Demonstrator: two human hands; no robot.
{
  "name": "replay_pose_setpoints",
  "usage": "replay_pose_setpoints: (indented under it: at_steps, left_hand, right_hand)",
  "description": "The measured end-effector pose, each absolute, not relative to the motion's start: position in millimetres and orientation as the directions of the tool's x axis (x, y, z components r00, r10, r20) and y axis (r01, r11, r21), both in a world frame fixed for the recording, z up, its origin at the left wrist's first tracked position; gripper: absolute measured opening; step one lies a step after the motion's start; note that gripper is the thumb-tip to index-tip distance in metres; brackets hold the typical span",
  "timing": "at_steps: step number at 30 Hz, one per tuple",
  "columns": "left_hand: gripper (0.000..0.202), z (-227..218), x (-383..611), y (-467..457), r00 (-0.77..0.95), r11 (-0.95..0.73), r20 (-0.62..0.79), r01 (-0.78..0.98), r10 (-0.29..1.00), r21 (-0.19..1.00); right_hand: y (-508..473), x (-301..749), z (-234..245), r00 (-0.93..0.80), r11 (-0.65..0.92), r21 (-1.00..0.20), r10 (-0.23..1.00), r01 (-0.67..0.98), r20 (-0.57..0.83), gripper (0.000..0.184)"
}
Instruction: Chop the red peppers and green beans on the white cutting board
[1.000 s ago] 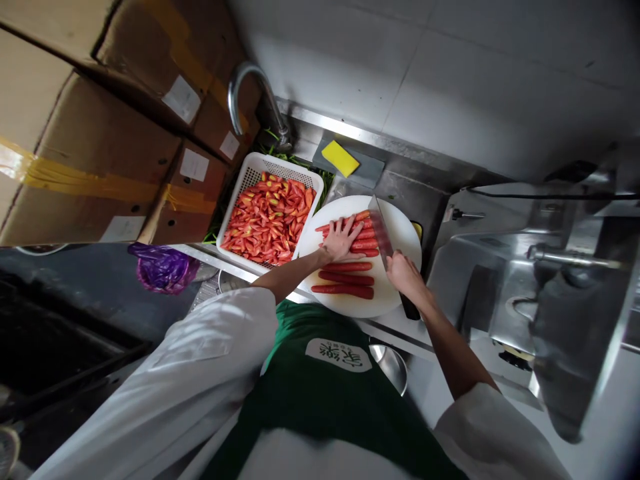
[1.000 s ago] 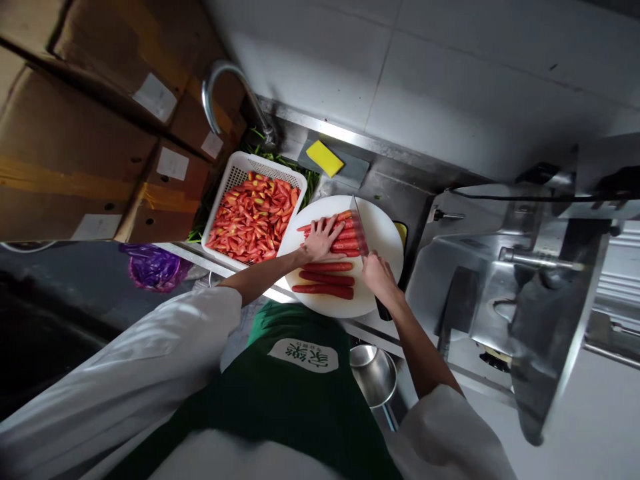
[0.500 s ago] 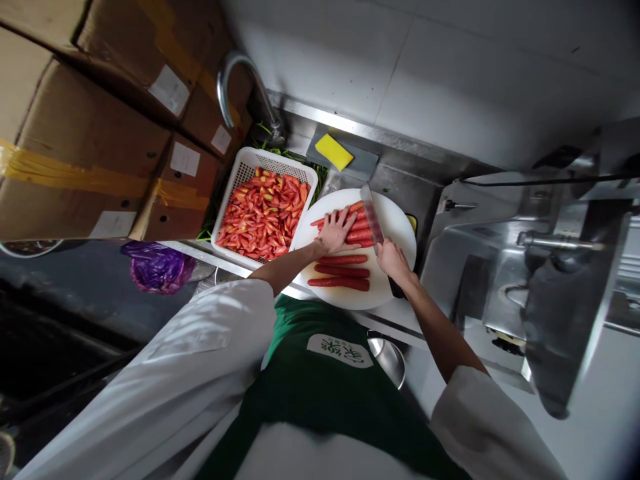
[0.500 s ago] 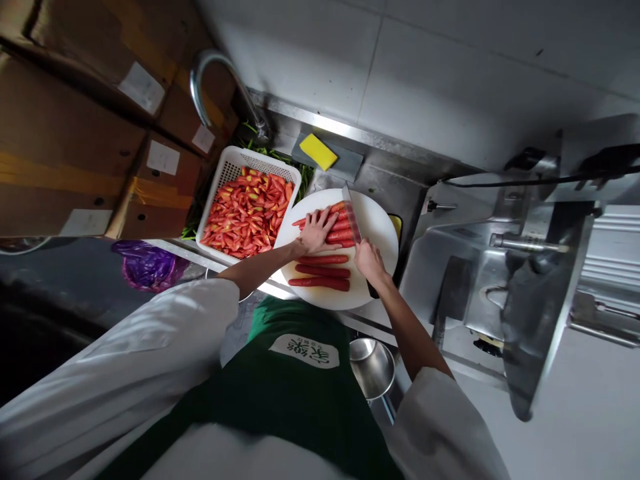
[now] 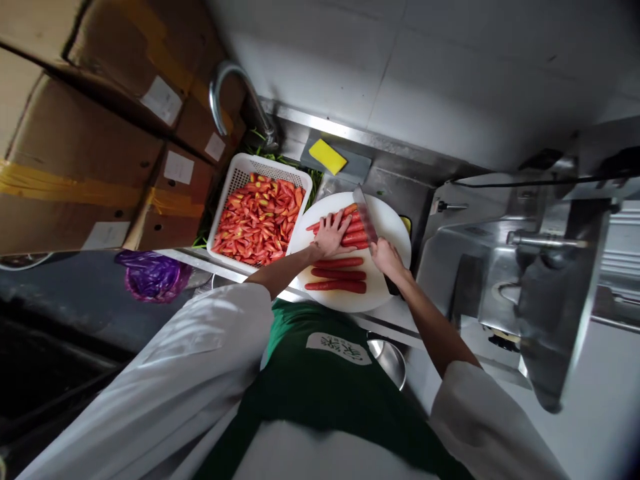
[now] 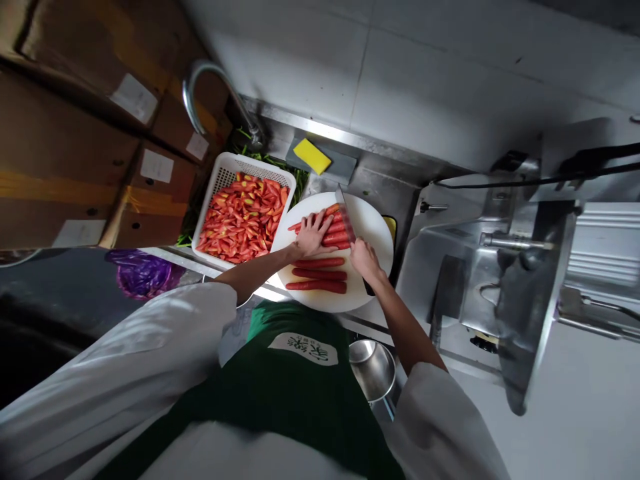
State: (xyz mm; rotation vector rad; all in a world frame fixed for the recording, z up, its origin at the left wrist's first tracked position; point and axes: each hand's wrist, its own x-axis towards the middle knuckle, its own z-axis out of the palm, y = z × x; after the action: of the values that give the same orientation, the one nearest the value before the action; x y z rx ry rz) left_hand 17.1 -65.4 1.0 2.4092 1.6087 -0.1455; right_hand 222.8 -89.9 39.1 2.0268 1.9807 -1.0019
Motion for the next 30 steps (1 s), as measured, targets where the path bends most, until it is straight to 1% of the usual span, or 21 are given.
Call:
replay_pose_setpoints:
  at_steps: [3,6,8,11,15,19,24,27,30]
  left_hand:
    - [0.111,2.7,17.7,-66.6,0.397,-0.375,-0.225,0.917,0.890,0.133]
    - [0.111,2.0,16.9,-67.0,0.405,-0.384,-0.220,0.914,0.887,0.133]
    - [0.111,1.3,16.0,-66.6,0.408,-0.389,-0.214,0.913,0.888,0.126]
    - [0.112,0.1,15.7,-66.0,0.412,-0.394,-0.212,0.911,0.886,0.120]
    - [0.114,-0.6,16.7,-67.4,0.407,-0.391,-0.210,0.913,0.889,0.112]
    - [0.114,2.3,9.2,-76.6,0.412,-0.399,-0.199,0.911,0.889,0.101]
    - [0.108,8.3,-17.9,-98.0,0.413,-0.391,-0.221,0.910,0.884,0.136]
    - [0.100,14.1,-26.2,-96.9,0.372,-0.330,-0.220,0.921,0.902,0.206]
    - [0.072,17.8,-13.0,-66.6,0.341,-0.288,-0.118,0.901,0.933,0.324]
  right_hand:
    - [-82.0,224.2,47.4,-0.118,-0.146,-0.382,0.800,0.913,-0.588,0.032]
    - [-74.9,223.1,47.7,-0.128,-0.178,-0.382,0.747,0.907,-0.652,0.036]
    - [-74.2,220.5,41.6,-0.102,-0.185,-0.380,0.776,0.906,-0.623,0.037]
    - [-77.8,217.5,28.4,-0.076,-0.172,-0.398,0.841,0.901,-0.535,0.036]
    - [-80.9,216.8,17.6,-0.099,-0.143,-0.423,0.860,0.895,-0.500,0.034]
    - [-81.0,211.1,21.8,-0.079,-0.128,-0.386,0.875,0.914,-0.478,0.032]
    - [-93.3,227.0,38.9,-0.048,-0.142,-0.354,0.877,0.924,-0.478,0.034]
    - [-114.3,259.1,40.3,0.038,-0.211,-0.330,0.887,0.920,-0.461,0.036]
    - [-140.6,290.4,30.4,0.162,-0.326,-0.272,0.858,0.906,-0.488,0.036]
